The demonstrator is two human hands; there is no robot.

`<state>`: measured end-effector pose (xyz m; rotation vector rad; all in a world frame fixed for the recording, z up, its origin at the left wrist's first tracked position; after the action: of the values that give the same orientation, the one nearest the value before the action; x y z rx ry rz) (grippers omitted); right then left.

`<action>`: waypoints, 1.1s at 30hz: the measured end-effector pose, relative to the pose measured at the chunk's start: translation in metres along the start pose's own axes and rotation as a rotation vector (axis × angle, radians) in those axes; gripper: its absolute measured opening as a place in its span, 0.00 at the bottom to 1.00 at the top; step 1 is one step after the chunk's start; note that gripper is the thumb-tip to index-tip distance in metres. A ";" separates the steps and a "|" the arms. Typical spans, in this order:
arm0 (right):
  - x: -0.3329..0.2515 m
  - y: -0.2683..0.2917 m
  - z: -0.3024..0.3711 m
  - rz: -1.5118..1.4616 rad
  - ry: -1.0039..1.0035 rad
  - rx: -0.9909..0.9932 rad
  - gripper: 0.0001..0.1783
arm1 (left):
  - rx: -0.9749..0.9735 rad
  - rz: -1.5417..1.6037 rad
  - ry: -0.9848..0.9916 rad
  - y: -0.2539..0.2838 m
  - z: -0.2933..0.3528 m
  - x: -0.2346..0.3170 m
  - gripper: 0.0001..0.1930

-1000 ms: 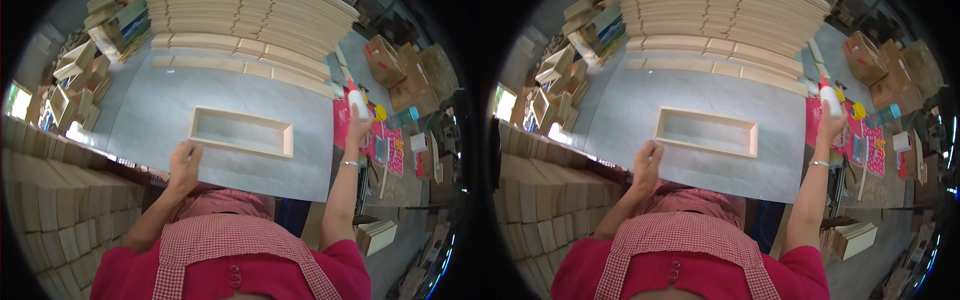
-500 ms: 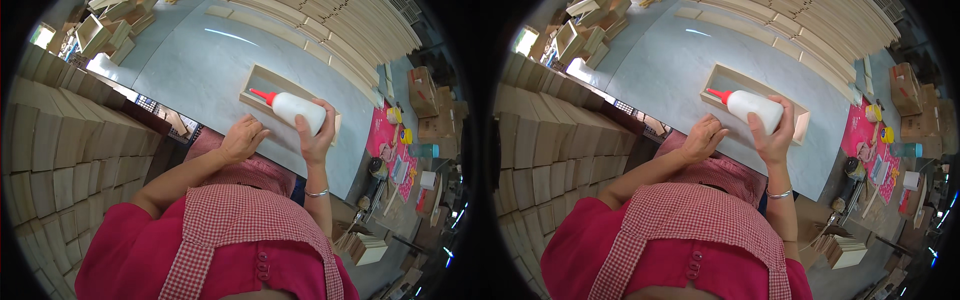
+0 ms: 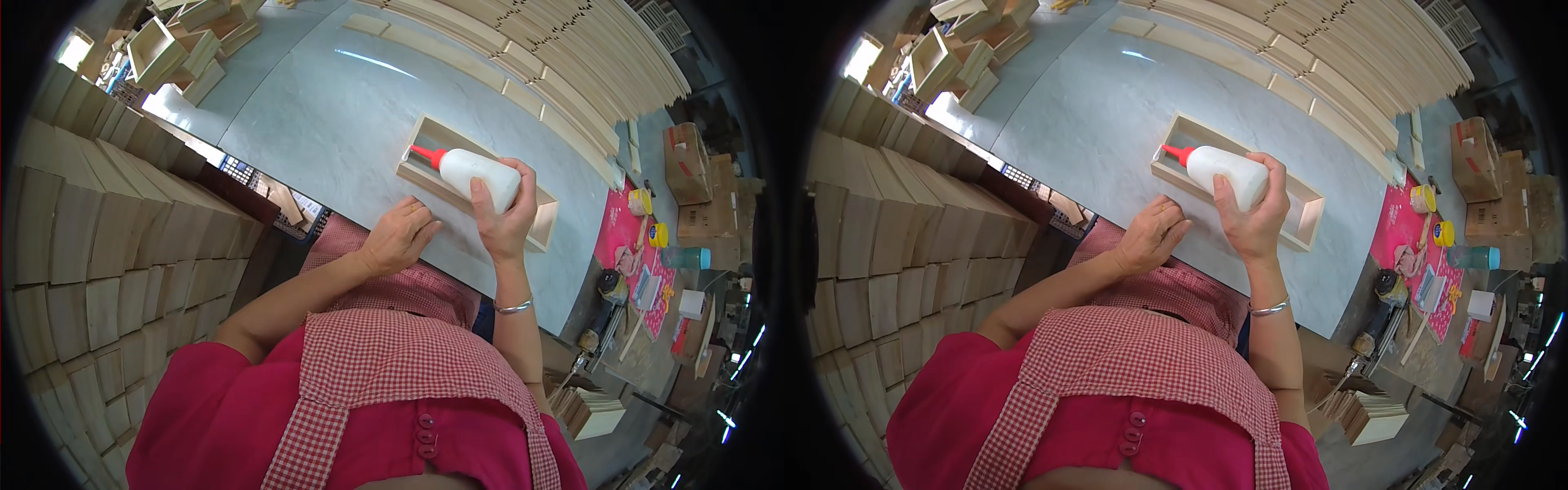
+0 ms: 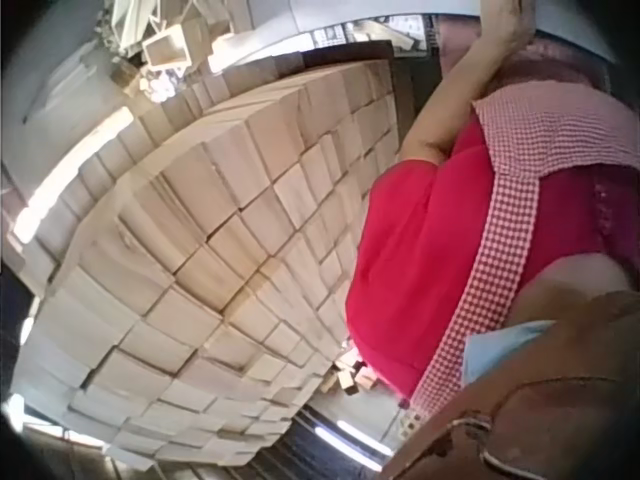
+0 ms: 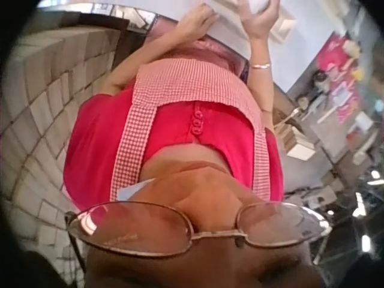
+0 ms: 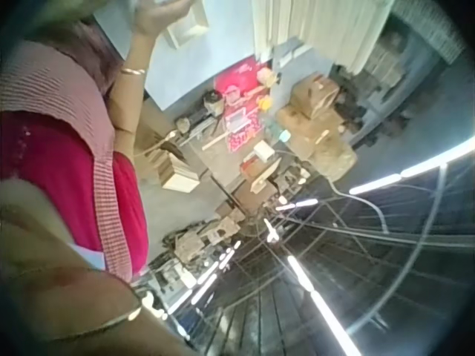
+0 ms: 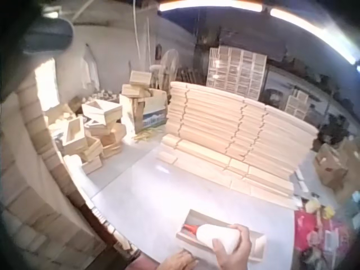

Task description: The person assembles small wooden boxes by applying glue to the edges of pre-cut wooden frames and attaching wooden panels. They use a pneumatic nail gun to secure the joints and a bottle of white glue for adhesion. The process involves repeated cycles of gluing, aligning, and nailing to construct the box structure.

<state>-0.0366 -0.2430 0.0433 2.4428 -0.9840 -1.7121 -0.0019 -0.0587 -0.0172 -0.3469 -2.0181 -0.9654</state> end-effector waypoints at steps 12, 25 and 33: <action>0.014 -0.009 -0.038 0.127 0.105 0.128 0.30 | -0.004 0.021 0.030 -0.002 0.001 -0.004 0.04; 0.009 0.036 -0.017 0.236 0.023 0.181 0.29 | -0.011 0.023 0.019 0.001 0.000 -0.003 0.03; 0.014 0.090 0.014 0.354 -0.016 0.275 0.28 | 0.075 0.054 -0.027 -0.001 -0.003 -0.002 0.03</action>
<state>-0.0891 -0.3174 0.0564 2.2139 -1.6351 -1.5672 0.0003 -0.0619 -0.0183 -0.3734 -2.0525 -0.8539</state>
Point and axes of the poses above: each hand's wrist, its own z-axis away from the middle knuckle, its own y-axis out of the back of the hand, x = y × z, the point moved 2 cm from there along -z, towards the middle knuckle, and after that the axes turned 7 degrees about -x, right-handed, at the moved point
